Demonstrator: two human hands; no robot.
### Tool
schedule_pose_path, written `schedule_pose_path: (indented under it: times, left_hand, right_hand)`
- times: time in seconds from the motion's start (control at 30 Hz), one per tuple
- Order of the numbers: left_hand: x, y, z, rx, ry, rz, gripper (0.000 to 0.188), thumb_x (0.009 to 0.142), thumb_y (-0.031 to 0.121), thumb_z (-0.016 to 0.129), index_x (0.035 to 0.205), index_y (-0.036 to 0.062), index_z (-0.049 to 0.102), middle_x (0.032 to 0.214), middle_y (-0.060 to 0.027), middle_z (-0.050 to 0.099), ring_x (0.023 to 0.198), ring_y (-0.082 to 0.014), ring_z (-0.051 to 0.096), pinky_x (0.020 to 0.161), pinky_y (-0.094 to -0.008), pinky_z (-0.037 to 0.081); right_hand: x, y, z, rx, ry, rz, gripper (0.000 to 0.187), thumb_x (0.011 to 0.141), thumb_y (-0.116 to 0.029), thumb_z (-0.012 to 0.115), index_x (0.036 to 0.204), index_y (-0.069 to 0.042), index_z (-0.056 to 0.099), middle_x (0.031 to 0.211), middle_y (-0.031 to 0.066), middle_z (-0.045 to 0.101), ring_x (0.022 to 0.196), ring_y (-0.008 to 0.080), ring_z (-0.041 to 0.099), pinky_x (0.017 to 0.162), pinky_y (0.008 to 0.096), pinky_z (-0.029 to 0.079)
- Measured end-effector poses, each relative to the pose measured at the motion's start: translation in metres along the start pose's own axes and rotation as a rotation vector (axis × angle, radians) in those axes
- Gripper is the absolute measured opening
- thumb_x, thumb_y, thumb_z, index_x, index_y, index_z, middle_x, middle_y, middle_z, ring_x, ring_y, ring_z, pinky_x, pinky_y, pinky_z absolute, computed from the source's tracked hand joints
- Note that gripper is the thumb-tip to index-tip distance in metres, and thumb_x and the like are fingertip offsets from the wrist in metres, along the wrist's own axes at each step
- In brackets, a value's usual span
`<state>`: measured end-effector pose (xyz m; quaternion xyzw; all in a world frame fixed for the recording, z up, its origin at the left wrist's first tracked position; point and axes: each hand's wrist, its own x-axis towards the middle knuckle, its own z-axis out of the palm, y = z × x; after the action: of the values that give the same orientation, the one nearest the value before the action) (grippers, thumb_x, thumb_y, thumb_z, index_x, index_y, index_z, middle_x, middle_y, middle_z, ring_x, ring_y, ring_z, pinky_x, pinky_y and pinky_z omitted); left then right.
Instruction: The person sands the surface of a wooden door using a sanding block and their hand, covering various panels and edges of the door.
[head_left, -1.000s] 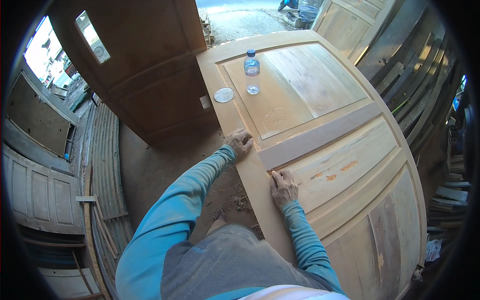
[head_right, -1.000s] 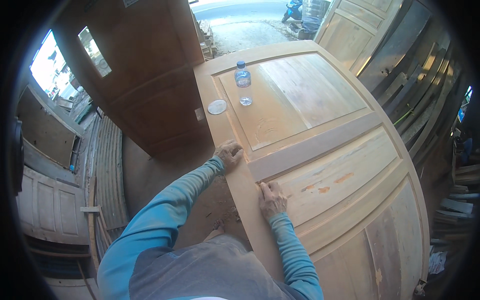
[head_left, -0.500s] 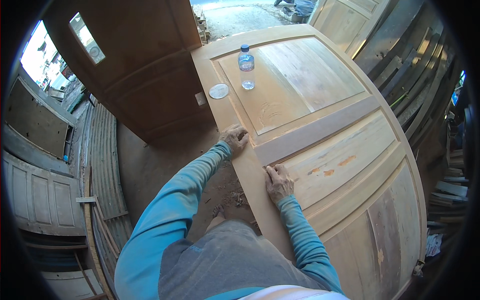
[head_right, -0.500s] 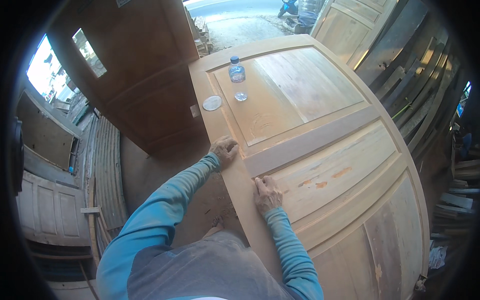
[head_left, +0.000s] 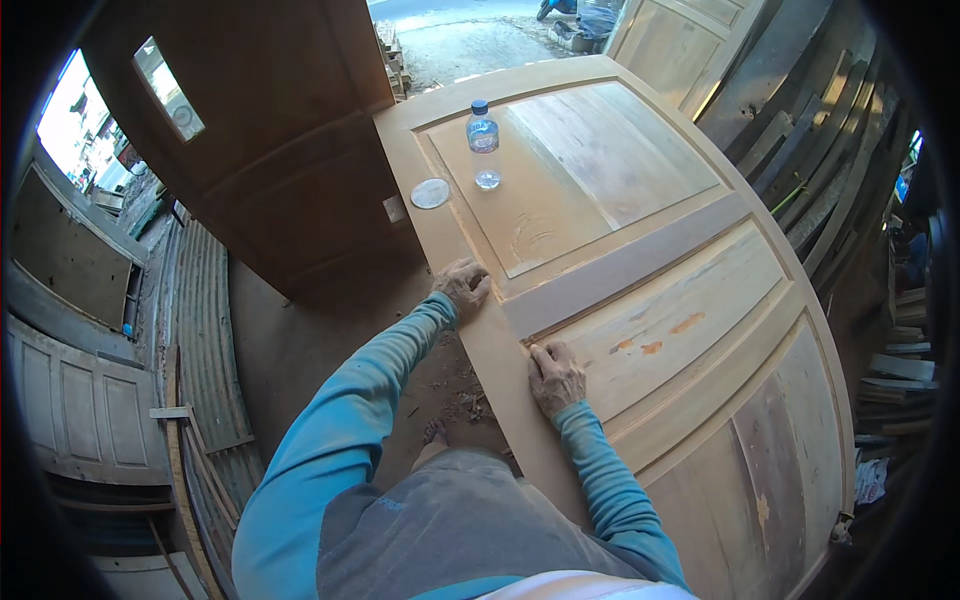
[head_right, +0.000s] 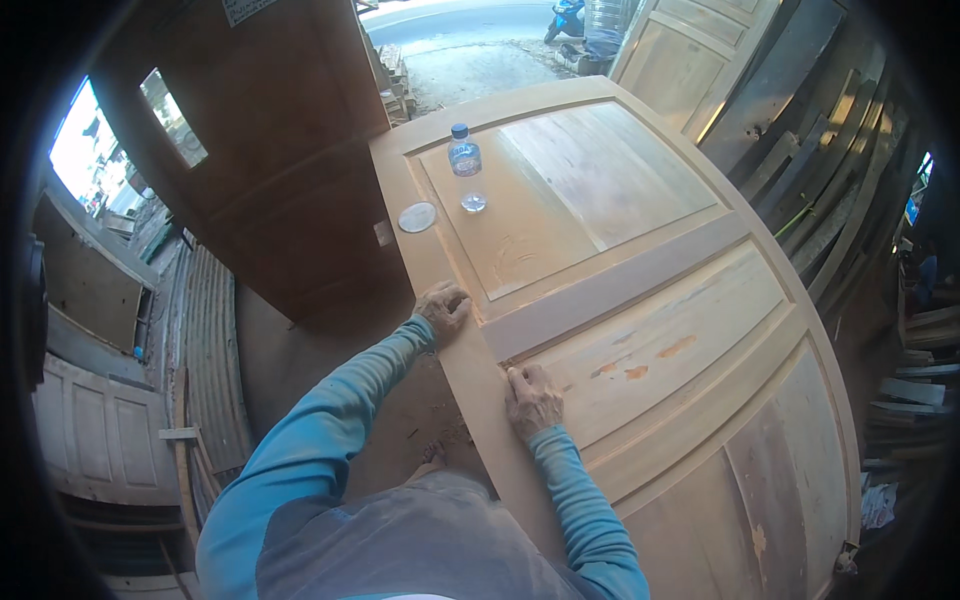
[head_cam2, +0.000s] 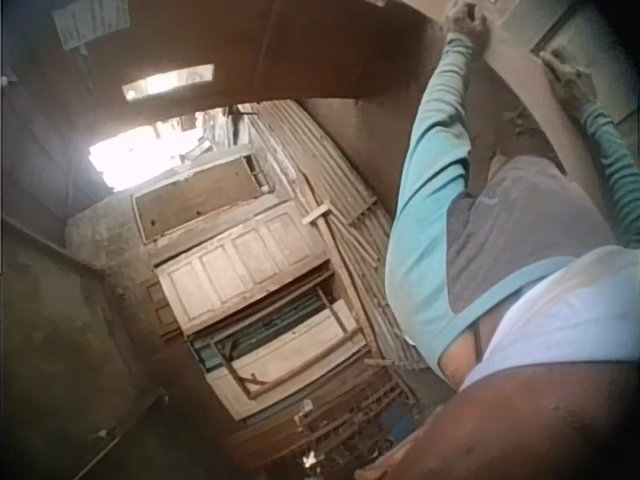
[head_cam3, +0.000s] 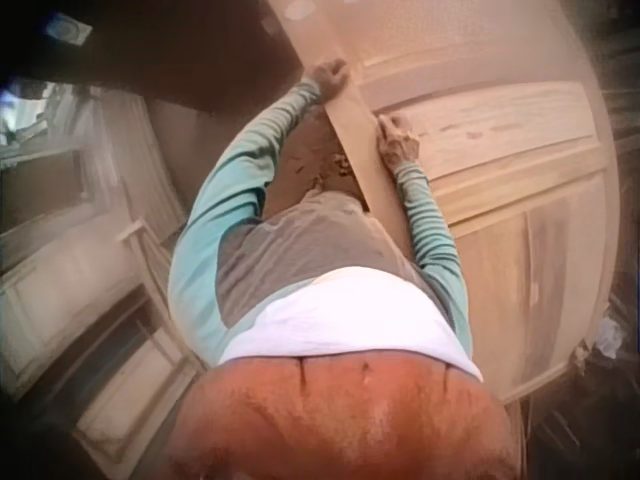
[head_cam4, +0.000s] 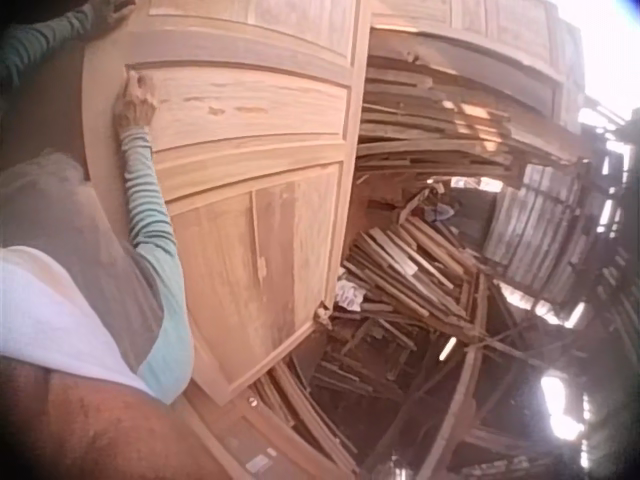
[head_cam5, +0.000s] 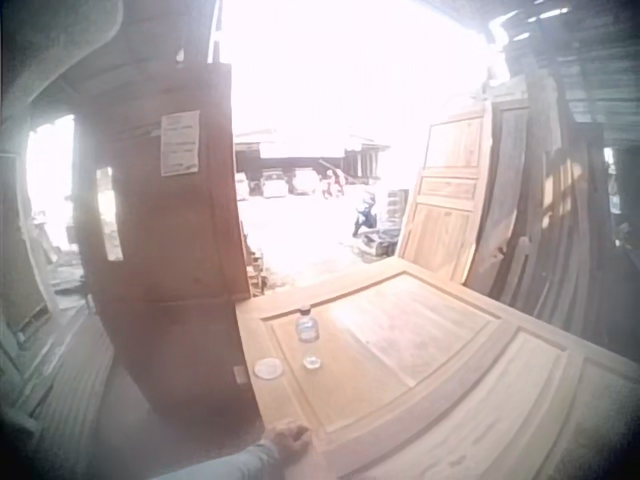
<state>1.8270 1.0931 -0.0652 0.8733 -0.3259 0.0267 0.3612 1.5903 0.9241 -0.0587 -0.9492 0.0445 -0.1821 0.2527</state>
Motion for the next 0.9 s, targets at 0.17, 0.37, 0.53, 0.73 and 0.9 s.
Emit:
schedule_pose_path:
  times: [0.17,0.37,0.53,0.73,0.9]
  left_hand:
    - [-0.002,-0.007,0.008,-0.019,-0.001,-0.034,0.017,0.092,0.021,0.066,0.095,0.0063,0.073,0.095,-0.0123,0.068,0.091,-0.0315,0.068,0.083,-0.0405,0.054]
    - [-0.001,0.005,0.005,-0.005,0.017,-0.041,0.017,0.093,0.02,0.065,0.096,0.0057,0.073,0.095,-0.0123,0.068,0.091,-0.031,0.068,0.083,-0.0399,0.054]
    - [0.001,-0.009,0.005,0.018,0.0,-0.009,0.017,0.092,0.021,0.065,0.097,0.0065,0.073,0.095,-0.0124,0.068,0.09,-0.0311,0.067,0.083,-0.0397,0.053]
    - [-0.002,0.0,0.003,0.01,-0.014,-0.048,0.02,0.093,0.024,0.064,0.097,0.0069,0.073,0.097,-0.0123,0.068,0.092,-0.0311,0.067,0.084,-0.0407,0.053]
    - [-0.001,0.009,0.0,0.015,-0.014,-0.061,0.019,0.093,0.024,0.064,0.098,0.0072,0.073,0.097,-0.0124,0.068,0.092,-0.0311,0.067,0.085,-0.0408,0.053]
  right_hand:
    - [-0.069,0.006,-0.041,0.039,-0.099,0.124,0.021,0.088,-0.017,0.069,0.109,-0.012,0.067,0.1,0.0115,0.061,0.092,0.0348,0.065,0.078,0.0487,0.054]
    - [0.0,-0.004,-0.009,0.002,0.007,0.02,0.015,0.09,-0.016,0.068,0.105,-0.011,0.07,0.099,0.0134,0.063,0.093,0.0352,0.065,0.076,0.0471,0.055]
    - [-0.017,-0.002,-0.011,0.007,-0.028,0.04,0.014,0.088,-0.016,0.068,0.101,-0.011,0.065,0.099,0.0122,0.059,0.092,0.0345,0.062,0.077,0.0487,0.054]
    - [-0.078,0.002,-0.047,0.004,-0.055,0.062,0.016,0.087,-0.014,0.072,0.102,-0.01,0.071,0.095,0.0122,0.06,0.086,0.0331,0.064,0.074,0.0456,0.054]
    - [0.002,-0.001,0.002,0.004,0.001,0.018,0.011,0.089,-0.019,0.069,0.095,-0.01,0.067,0.094,0.0114,0.058,0.088,0.0331,0.062,0.078,0.0478,0.052]
